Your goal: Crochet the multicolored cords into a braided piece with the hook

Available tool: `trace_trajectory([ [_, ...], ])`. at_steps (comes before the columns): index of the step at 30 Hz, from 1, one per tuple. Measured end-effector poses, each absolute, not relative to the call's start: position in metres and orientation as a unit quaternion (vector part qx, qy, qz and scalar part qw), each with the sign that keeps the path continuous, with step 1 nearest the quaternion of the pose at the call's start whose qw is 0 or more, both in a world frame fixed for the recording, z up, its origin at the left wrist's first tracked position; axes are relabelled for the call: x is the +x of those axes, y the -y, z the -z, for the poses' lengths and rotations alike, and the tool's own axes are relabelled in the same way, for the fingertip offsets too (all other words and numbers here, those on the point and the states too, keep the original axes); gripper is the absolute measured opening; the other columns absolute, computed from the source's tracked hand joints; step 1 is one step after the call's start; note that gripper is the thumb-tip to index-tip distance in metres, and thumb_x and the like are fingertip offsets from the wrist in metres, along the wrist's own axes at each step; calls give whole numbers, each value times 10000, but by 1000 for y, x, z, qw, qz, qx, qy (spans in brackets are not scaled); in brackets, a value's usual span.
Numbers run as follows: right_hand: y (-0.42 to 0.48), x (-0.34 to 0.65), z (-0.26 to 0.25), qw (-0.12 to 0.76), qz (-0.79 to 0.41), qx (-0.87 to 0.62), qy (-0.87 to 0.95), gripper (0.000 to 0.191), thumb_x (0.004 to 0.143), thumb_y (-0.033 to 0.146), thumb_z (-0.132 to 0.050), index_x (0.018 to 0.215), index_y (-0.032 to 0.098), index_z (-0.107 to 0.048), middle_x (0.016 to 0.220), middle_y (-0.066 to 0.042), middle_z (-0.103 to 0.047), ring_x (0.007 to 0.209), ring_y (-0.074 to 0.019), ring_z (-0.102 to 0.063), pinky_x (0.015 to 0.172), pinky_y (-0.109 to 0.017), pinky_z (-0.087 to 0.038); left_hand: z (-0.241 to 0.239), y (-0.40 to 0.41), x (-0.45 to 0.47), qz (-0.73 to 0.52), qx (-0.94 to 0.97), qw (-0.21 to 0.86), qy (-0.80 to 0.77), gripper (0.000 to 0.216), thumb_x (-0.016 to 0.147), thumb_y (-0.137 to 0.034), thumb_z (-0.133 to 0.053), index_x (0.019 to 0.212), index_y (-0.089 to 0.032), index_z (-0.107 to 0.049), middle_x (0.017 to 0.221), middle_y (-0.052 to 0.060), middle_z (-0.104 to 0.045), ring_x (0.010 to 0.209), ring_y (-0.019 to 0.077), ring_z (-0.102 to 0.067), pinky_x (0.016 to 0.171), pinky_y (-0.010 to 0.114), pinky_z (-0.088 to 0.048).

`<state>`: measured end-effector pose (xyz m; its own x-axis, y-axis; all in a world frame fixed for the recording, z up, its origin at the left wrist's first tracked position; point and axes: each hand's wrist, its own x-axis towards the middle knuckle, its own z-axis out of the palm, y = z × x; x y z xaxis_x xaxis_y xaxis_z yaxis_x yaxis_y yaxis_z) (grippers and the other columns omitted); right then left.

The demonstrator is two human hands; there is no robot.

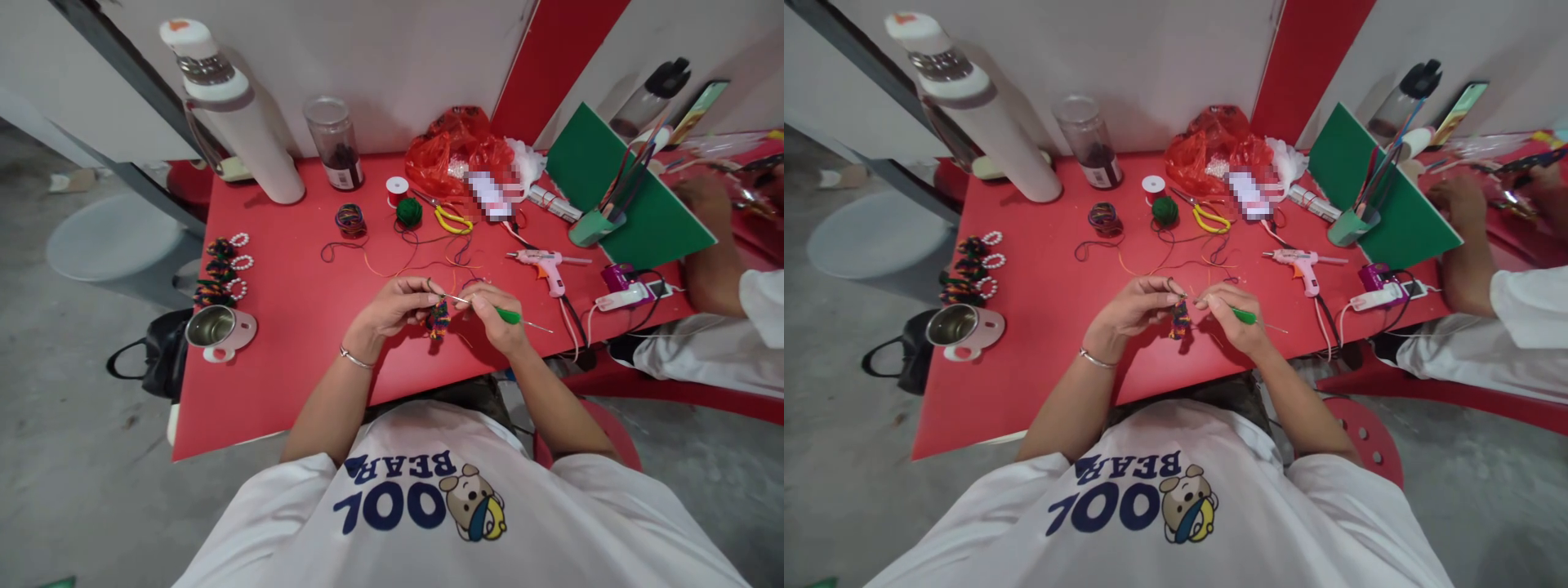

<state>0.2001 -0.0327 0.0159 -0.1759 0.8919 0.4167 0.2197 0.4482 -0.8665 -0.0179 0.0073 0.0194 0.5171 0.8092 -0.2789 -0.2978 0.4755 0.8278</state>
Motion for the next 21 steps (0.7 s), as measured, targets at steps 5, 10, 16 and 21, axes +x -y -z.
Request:
trace_trajectory([
  [5,31,201,-18,497,-347,-400,687,401,1059,445,-567,819,241,-816,868,-52,-793,853,-188,-750,822,-359,-607,-20,-7,-18,-356,376,786,-337,410,578,-350,-990,810,-109,-754,548,-29,-569,432,50,-440,396,162,-249],
  [10,30,201,-17,500,-367,-388,682,385,1060,416,-571,817,239,-811,875,-52,-801,807,-180,-742,801,-358,-606,-20,-7,-18,-353,374,792,-330,422,577,-372,-994,802,-114,-747,540,-34,-550,434,49,-427,395,158,-237],
  [16,29,200,-17,496,-366,-381,690,390,1062,417,-564,820,238,-812,862,-49,-795,827,-179,-745,800,-348,-599,-21,-8,-18,-347,371,793,-336,435,567,-387,-1001,788,-120,-737,540,-42,-547,419,41,-424,384,149,-228],
  [21,28,200,-18,495,-359,-392,688,413,1056,443,-567,794,234,-809,835,-54,-792,822,-187,-743,805,-359,-603,-21,-8,-18,-348,371,794,-332,426,570,-376,-995,791,-118,-737,533,-46,-545,413,41,-418,376,150,-236],
])
